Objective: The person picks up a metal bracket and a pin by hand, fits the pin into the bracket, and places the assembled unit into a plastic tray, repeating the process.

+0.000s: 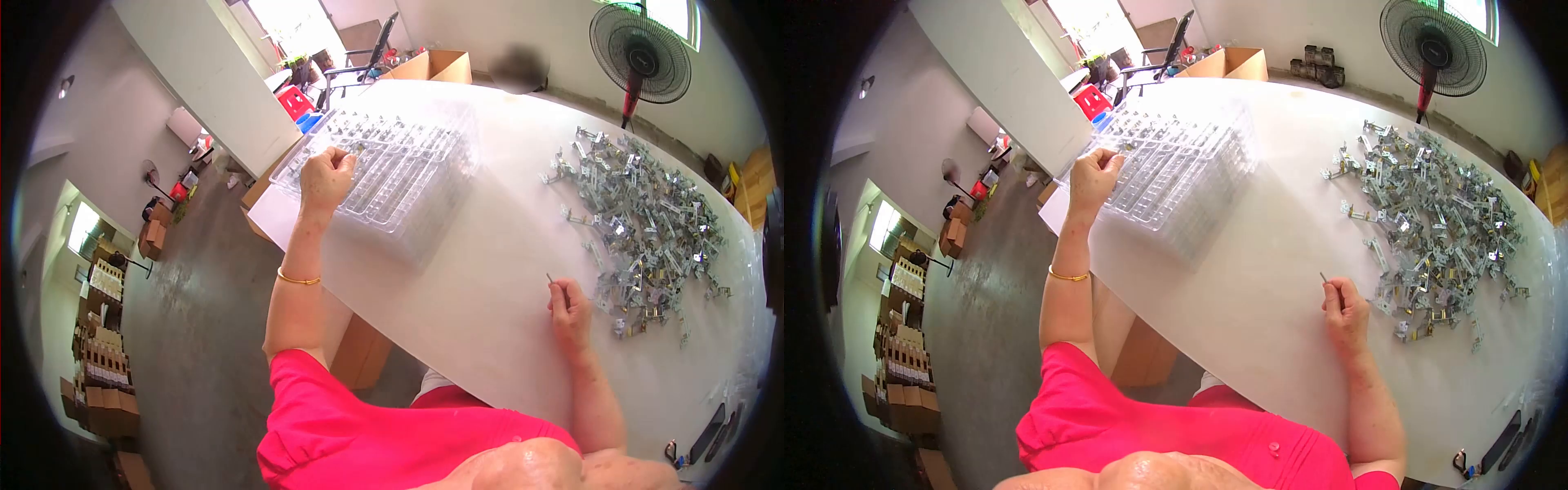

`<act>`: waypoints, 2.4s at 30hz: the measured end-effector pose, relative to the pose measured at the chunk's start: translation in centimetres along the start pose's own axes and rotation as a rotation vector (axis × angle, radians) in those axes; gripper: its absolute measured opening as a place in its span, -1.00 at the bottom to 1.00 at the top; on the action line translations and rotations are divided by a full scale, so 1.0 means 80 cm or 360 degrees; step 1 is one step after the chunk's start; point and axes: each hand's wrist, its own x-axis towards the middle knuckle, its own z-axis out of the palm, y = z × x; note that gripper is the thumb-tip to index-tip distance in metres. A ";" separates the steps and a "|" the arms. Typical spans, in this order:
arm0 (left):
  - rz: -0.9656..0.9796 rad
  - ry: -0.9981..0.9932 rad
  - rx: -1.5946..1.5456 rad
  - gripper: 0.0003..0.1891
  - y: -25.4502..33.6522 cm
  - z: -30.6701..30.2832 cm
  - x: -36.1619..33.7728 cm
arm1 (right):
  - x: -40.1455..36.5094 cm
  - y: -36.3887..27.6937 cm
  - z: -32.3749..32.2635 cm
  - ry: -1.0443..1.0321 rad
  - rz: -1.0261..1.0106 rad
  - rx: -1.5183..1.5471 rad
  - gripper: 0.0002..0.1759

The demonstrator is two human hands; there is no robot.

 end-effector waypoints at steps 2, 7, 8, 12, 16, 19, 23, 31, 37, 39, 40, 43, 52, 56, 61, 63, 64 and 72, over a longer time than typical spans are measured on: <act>-0.0006 -0.0101 0.0161 -0.75 -0.010 0.003 0.004 | 0.000 0.003 0.000 -0.0005 -0.0002 -0.0013 -0.91; -0.0022 -0.0192 0.0263 -0.74 -0.016 0.019 0.009 | -0.002 0.000 -0.002 -0.0003 0.0023 -0.0029 -0.90; -0.0035 -0.0239 0.0349 -0.74 -0.016 0.021 0.010 | -0.002 0.000 -0.002 -0.0001 0.0016 -0.0032 -0.90; 0.0012 -0.0255 0.0391 -0.74 -0.017 0.026 0.015 | -0.002 0.000 -0.001 0.0003 0.0014 -0.0025 -0.91; 0.0071 -0.0285 0.0531 -0.74 -0.018 0.029 0.018 | -0.002 0.000 -0.002 -0.0011 -0.0011 -0.0035 -0.88; 0.0089 -0.0301 0.0614 -0.74 -0.015 0.027 0.018 | -0.001 0.001 -0.001 -0.0008 -0.0013 -0.0049 -0.89; 0.0037 -0.0293 0.0685 -0.75 -0.006 0.024 0.016 | -0.001 0.002 -0.002 0.0006 -0.0053 -0.0062 -0.89; 0.0742 -0.0105 0.0207 -0.87 0.119 0.068 -0.061 | -0.003 0.006 -0.002 -0.0084 -0.0200 -0.0180 -0.89; 0.1284 -0.0550 -0.0275 -0.92 0.207 0.189 -0.127 | -0.010 -0.010 -0.006 -0.0315 -0.0559 -0.0259 -0.93; 0.1460 -0.0702 -0.0323 -0.92 0.226 0.240 -0.142 | -0.011 -0.007 -0.006 -0.0348 -0.0577 -0.0289 -0.93; 0.1475 -0.0721 -0.0333 -0.92 0.236 0.261 -0.150 | -0.012 -0.005 -0.005 -0.0393 -0.0621 -0.0347 -0.92; 0.1739 -0.0891 -0.0343 -0.87 0.266 0.305 -0.173 | -0.014 -0.010 -0.009 -0.0464 -0.0606 -0.0413 -0.90; 0.1916 -0.1182 -0.0189 -0.87 0.268 0.340 -0.190 | -0.012 -0.001 -0.008 -0.0442 -0.0685 -0.0255 -0.90; 0.1832 -0.1224 -0.0122 -0.86 0.239 0.322 -0.177 | -0.012 0.005 -0.004 -0.0423 -0.0673 -0.0184 -0.92; 0.0427 -0.1331 -0.0762 -0.86 0.187 0.302 -0.169 | -0.009 0.003 -0.005 -0.0274 -0.0381 -0.0020 -0.92; 0.0164 -0.1451 -0.0995 -0.85 0.176 0.285 -0.172 | -0.005 0.006 -0.002 -0.0126 -0.0365 0.0042 -0.92; 0.0032 -0.1535 -0.1247 -0.85 0.169 0.279 -0.175 | -0.003 0.007 0.000 -0.0067 -0.0212 0.0178 -0.91; -0.0393 -0.1870 -0.1744 -0.83 0.163 0.248 -0.204 | 0.000 -0.010 -0.004 0.0029 0.0200 0.0569 -0.85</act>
